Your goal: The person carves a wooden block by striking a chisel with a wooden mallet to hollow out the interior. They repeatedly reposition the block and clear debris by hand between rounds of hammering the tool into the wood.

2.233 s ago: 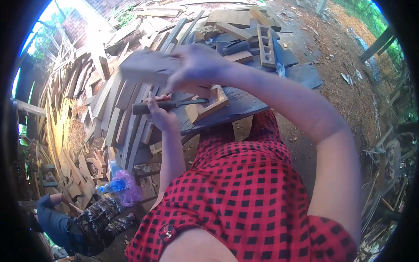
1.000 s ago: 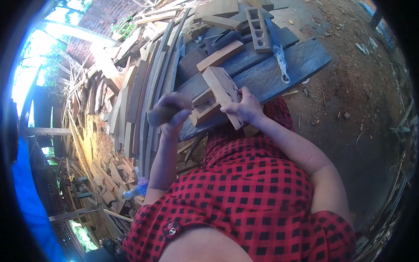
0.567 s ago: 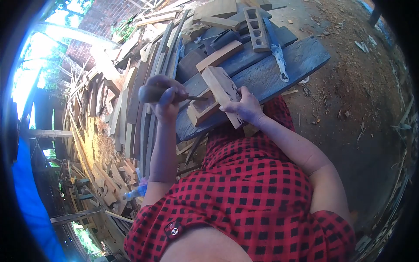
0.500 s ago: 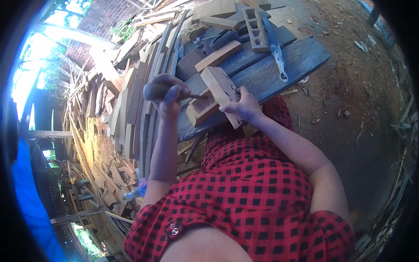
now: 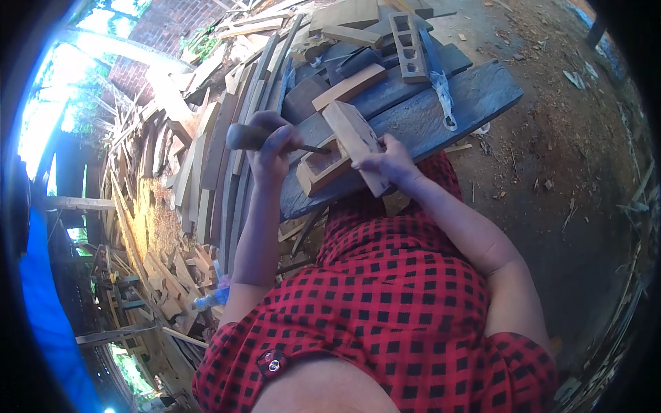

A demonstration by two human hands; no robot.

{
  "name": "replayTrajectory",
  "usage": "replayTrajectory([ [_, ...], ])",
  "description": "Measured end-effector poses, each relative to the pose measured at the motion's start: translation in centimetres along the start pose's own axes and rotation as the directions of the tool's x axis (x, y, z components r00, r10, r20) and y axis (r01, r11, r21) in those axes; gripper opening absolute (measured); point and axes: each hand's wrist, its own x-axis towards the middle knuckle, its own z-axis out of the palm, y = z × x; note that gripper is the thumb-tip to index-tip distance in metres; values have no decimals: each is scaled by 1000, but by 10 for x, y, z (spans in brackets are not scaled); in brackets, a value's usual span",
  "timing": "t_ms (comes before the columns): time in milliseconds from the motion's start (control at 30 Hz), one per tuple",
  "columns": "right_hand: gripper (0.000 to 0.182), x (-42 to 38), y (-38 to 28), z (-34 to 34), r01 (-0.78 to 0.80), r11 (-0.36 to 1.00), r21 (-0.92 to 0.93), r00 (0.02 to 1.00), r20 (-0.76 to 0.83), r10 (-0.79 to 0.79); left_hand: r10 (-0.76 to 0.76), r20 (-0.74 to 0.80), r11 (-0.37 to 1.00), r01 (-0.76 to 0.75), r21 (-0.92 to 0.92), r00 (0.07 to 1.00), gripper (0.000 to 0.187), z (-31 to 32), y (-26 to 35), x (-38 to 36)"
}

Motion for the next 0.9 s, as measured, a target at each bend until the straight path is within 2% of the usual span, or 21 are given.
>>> replayTrajectory([
  [33, 73, 0, -12, -7, -56, 989, 134, 996, 73, 47, 13, 76, 1000, -11, -29, 997, 24, 0, -2, 4],
  [67, 69, 0, -25, -18, -19, 999, 31, 996, 85, 16, 27, 56, 1000, -27, 11, 998, 22, 1, -5, 8],
  [133, 69, -3, -65, -37, 217, 976, -2, 974, 66, -216, -7, 47, 999, 5, 35, 999, 22, 6, 1, 16],
  [167, 69, -15, -99, -40, 327, 940, 97, 942, 47, -333, -47, 38, 997, 45, 60, 998, 21, 8, 2, 20],
  [200, 69, -28, -138, -41, 431, 882, 191, 897, 17, -442, 6, 23, 999, -7, 43, 1000, 19, 10, -5, 26],
  [267, 69, -46, -194, -49, 558, 814, 158, 826, -20, -563, 5, 46, 998, -8, 62, 999, 18, 13, -6, 36],
  [300, 69, -54, -218, -46, 564, 812, 154, 823, -20, -568, 7, 70, 996, -12, 85, 998, 16, 15, -4, 39],
  [367, 65, -65, -249, -36, 523, 679, 515, 827, -115, -550, 12, 62, 997, -17, 71, 998, 13, 20, -3, 41],
  [400, 59, -40, -225, -37, 762, 645, -48, 645, -19, -764, 4, 63, 997, -9, 80, 998, 12, 21, -4, 42],
  [433, 59, -24, -227, -40, 763, 644, -48, 644, -18, -765, -6, 63, 996, 0, 89, 998, 12, 22, -4, 42],
  [467, 57, -10, -230, -43, 645, 721, -254, 764, 192, -616, -5, 63, 996, 0, 90, 998, 12, 22, -4, 41],
  [500, 54, -4, -231, -43, 518, 716, -467, 853, 342, -394, -2, 30, 994, -1, 107, 1000, 11, 22, -4, 40],
  [533, 60, -12, -253, -47, 519, 640, -567, 855, 349, -384, 2, 2, 992, -2, 124, 1000, 11, 23, -4, 41],
  [567, 60, -26, -268, -54, 517, 639, -569, 856, 345, -385, 4, 5, 992, -4, 122, 1000, 11, 23, -5, 44],
  [633, 64, -53, -285, -60, 681, 625, -381, 730, 413, -544, -7, 54, 995, 1, 97, 999, 19, 18, -6, 44],
  [667, 67, -49, -290, -61, 578, 814, -59, 775, 351, -525, -17, 61, 991, 9, 134, 998, 19, 17, -6, 45],
  [700, 70, -48, -288, -64, 557, 794, 243, 699, 380, -606, -18, 58, 991, 10, 131, 998, 19, 20, -4, 45],
  [733, 70, -43, -282, -59, 559, 793, 243, 697, 380, -608, -5, 35, 992, 0, 128, 999, 12, 23, -3, 44],
  [767, 73, -33, -267, -50, 632, 773, -48, 731, 367, -575, 8, 14, 992, -10, 126, 1000, 9, 26, -1, 45],
  [833, 81, -12, -241, -33, 591, 542, -597, 792, 303, -530, 39, 15, 995, -40, 93, 999, 9, 25, -7, 47],
  [900, 87, -6, -242, -34, 578, 578, -576, 811, 327, -485, 60, 19, 996, -61, 62, 998, 9, 26, -9, 48],
])
